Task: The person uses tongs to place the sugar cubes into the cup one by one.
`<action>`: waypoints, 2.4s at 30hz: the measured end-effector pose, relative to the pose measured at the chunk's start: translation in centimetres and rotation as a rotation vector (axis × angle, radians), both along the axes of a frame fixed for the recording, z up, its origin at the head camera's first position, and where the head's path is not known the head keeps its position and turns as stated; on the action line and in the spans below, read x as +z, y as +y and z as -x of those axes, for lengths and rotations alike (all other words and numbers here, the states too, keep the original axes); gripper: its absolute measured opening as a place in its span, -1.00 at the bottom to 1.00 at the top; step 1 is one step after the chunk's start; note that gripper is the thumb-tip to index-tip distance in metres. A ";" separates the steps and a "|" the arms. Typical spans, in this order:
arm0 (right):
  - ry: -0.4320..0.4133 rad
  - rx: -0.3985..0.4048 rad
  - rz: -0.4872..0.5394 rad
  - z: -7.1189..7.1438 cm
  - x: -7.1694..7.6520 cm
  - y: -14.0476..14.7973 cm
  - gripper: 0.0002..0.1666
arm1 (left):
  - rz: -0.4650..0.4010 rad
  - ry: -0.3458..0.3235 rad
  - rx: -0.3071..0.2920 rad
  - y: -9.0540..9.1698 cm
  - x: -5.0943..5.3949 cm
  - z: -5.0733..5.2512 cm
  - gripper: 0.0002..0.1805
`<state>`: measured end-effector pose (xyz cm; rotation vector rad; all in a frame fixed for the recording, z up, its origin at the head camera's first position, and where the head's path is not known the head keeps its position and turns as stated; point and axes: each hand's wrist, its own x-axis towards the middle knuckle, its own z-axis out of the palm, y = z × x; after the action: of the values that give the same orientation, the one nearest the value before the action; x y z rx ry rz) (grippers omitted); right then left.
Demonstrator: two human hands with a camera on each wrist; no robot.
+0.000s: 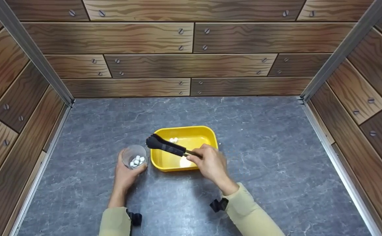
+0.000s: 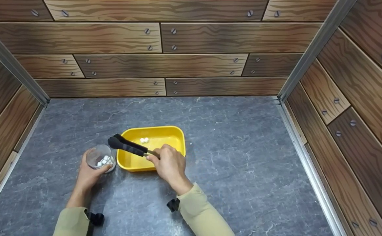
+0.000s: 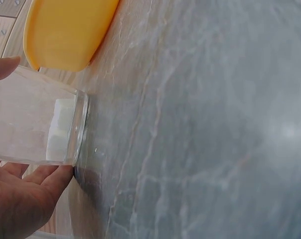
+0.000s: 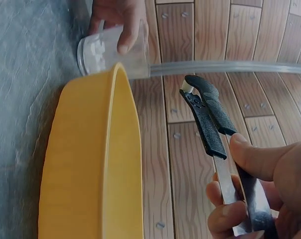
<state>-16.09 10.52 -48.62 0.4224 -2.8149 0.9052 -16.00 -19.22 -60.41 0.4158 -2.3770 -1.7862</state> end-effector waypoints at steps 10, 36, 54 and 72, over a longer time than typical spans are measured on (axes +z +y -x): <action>0.097 0.054 -0.006 -0.3 -0.2 -1.7 -0.68 | 0.002 -0.021 -0.004 0.1 0.2 -0.1 0.13; 0.019 0.005 0.061 0.4 -0.7 0.1 -0.57 | 0.019 -0.013 0.005 0.0 0.0 0.1 0.12; -0.012 -0.108 -0.044 1.6 -2.1 3.0 -0.53 | 0.010 -0.052 -0.002 0.1 0.2 0.0 0.17; -0.082 -0.198 -0.198 2.9 -3.3 4.0 -0.47 | 0.007 -0.023 0.005 0.1 0.0 0.0 0.16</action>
<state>-19.03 14.47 -51.92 0.1278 -2.9666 0.6213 -16.05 -19.16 -60.41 0.4437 -2.3951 -1.7799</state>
